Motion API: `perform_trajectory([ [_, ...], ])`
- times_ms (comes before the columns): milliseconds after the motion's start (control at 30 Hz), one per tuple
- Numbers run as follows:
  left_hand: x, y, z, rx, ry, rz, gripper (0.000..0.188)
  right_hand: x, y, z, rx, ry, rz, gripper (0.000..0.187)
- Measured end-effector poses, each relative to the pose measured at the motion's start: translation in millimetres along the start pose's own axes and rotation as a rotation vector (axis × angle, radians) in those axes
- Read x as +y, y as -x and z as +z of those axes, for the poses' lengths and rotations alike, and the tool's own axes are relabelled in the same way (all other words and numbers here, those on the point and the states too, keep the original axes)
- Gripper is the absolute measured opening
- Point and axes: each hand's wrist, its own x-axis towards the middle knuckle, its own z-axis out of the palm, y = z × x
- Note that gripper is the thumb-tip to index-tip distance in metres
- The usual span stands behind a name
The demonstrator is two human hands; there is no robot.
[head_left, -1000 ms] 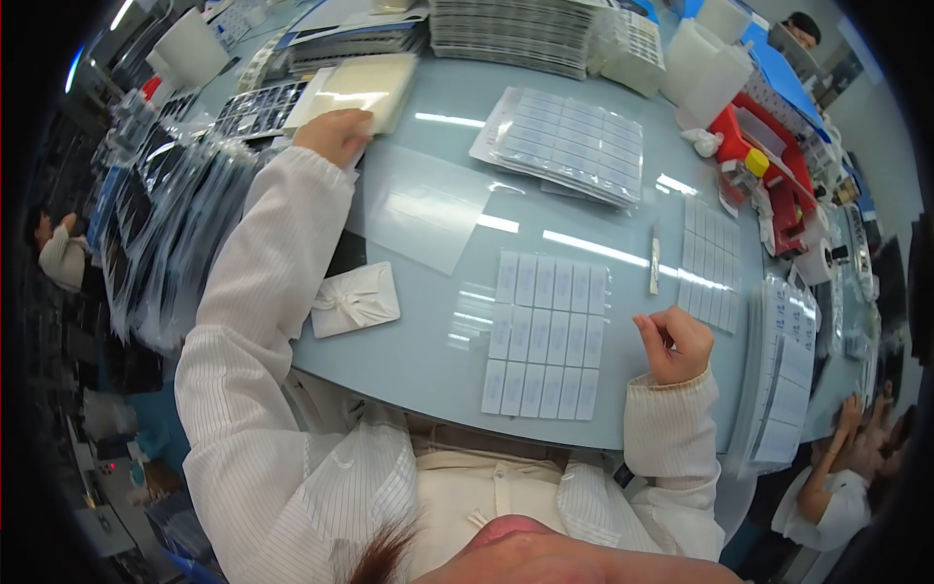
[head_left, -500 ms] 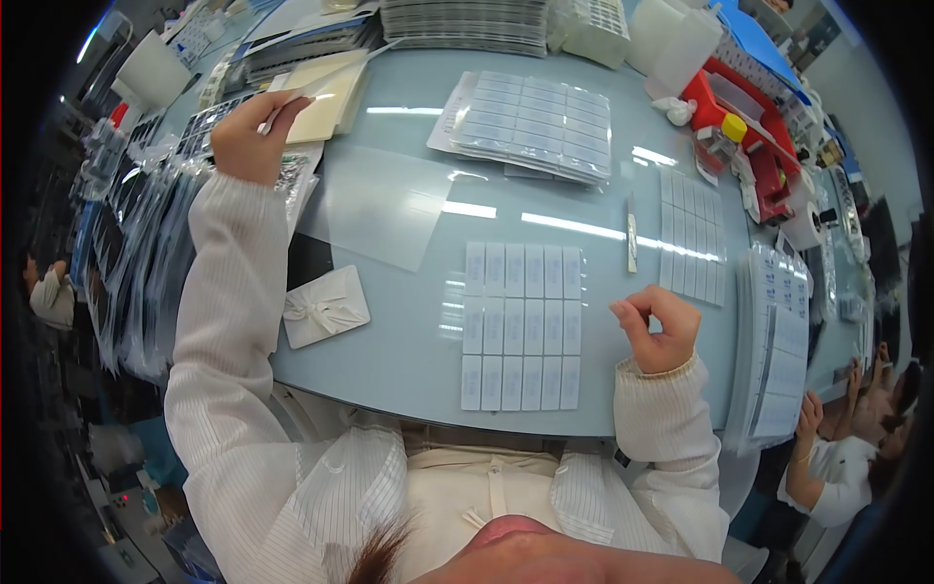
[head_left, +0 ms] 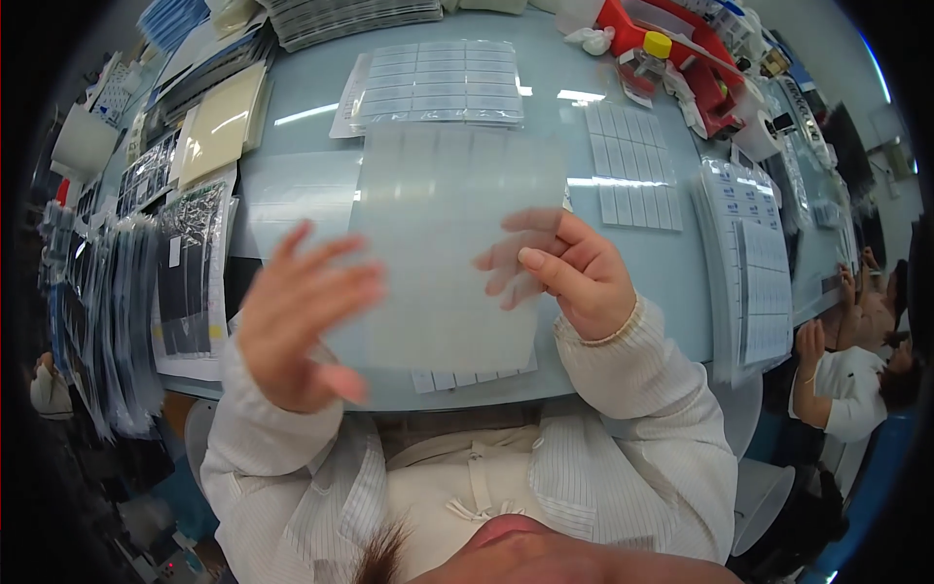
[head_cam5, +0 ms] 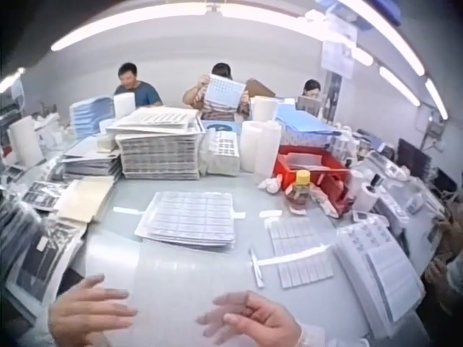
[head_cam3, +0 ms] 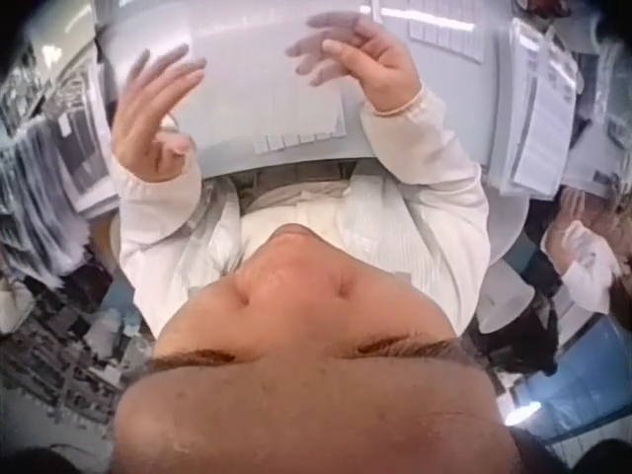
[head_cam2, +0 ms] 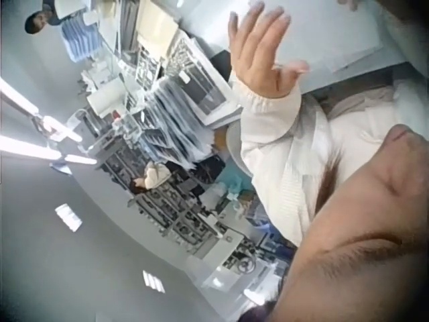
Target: Arranging small blue stickers into a grid pattern on a clear sheet using a stylus.
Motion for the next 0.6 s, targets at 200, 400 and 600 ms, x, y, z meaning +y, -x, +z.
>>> perform_trajectory([
  [200, -20.6, 30.4, 15.0, 0.531, 0.573, -0.801, 0.031, -1.6, 3.8, 12.9, -0.288, -0.053, 0.064, 0.032],
  [400, -5.0, 16.9, 47.1, 0.208, 0.748, -0.770, 0.030, 0.0, 0.0, 7.1, -0.159, -0.011, 0.045, 0.031],
  [600, 8.6, 17.6, 42.0, 0.176, 0.678, -0.737, 0.024, 0.0, 7.9, 11.5, -0.090, 0.019, 0.012, 0.030],
])
